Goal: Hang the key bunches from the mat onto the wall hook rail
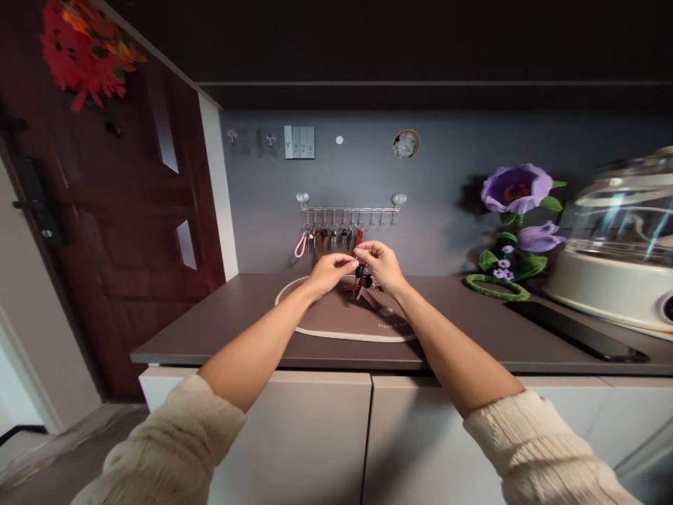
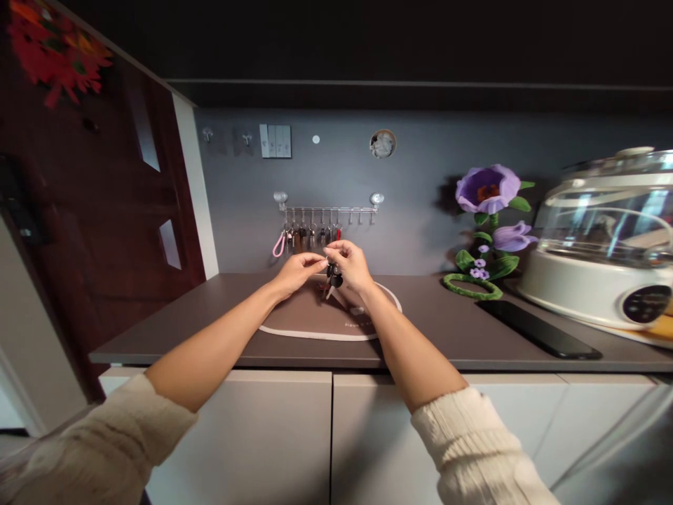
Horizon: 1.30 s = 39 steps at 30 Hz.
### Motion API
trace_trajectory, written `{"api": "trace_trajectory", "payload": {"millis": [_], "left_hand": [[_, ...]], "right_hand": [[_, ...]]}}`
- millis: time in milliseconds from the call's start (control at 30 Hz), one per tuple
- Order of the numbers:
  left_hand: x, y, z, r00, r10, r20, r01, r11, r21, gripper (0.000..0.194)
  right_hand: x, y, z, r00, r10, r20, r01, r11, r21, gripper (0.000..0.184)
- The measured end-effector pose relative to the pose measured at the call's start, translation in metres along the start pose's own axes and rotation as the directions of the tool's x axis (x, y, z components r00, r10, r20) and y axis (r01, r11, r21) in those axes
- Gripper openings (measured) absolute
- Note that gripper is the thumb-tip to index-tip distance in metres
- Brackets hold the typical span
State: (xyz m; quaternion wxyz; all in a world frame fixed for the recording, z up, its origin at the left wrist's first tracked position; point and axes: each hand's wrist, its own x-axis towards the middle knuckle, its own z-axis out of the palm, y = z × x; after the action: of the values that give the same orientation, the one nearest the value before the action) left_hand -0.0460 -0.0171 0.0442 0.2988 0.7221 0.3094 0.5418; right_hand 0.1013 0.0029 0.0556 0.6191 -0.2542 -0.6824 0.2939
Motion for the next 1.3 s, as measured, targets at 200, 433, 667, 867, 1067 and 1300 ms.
{"api": "trace_trajectory", "payload": {"millis": [200, 433, 667, 867, 1067, 1300], "left_hand": [[0.002, -0.005, 0.001, 0.999, 0.025, -0.041, -0.022, 0.998, 0.065, 0.026], [0.006, -0.013, 0.001, 0.976, -0.022, -0.216, 0.009, 0.998, -0.059, 0.021], [0.006, -0.014, 0.002, 0.956, -0.112, -0.271, 0.078, 0.988, -0.134, 0.023], [0.004, -0.01, 0.004, 0.968, -0.021, -0.251, 0.009, 0.999, -0.051, 0.021], [0.003, -0.013, 0.004, 0.966, 0.07, -0.247, -0.041, 0.992, 0.118, 0.018], [0.003, -0.028, 0.005, 0.964, 0.149, -0.219, -0.082, 0.955, 0.286, 0.014]], "right_hand": [[-0.004, 0.0, 0.005, 0.997, 0.065, 0.028, -0.066, 0.997, 0.039, 0.031], [-0.005, 0.008, 0.002, 0.983, 0.164, 0.082, -0.171, 0.981, 0.088, 0.033], [-0.007, 0.009, 0.003, 0.977, 0.192, 0.09, -0.2, 0.976, 0.09, 0.03], [-0.008, 0.007, 0.004, 0.982, 0.172, 0.075, -0.177, 0.982, 0.068, 0.031], [-0.002, 0.015, 0.001, 0.983, 0.172, 0.06, -0.176, 0.981, 0.081, 0.034], [0.028, 0.018, -0.015, 0.971, 0.223, -0.081, -0.215, 0.972, 0.098, 0.03]]}}
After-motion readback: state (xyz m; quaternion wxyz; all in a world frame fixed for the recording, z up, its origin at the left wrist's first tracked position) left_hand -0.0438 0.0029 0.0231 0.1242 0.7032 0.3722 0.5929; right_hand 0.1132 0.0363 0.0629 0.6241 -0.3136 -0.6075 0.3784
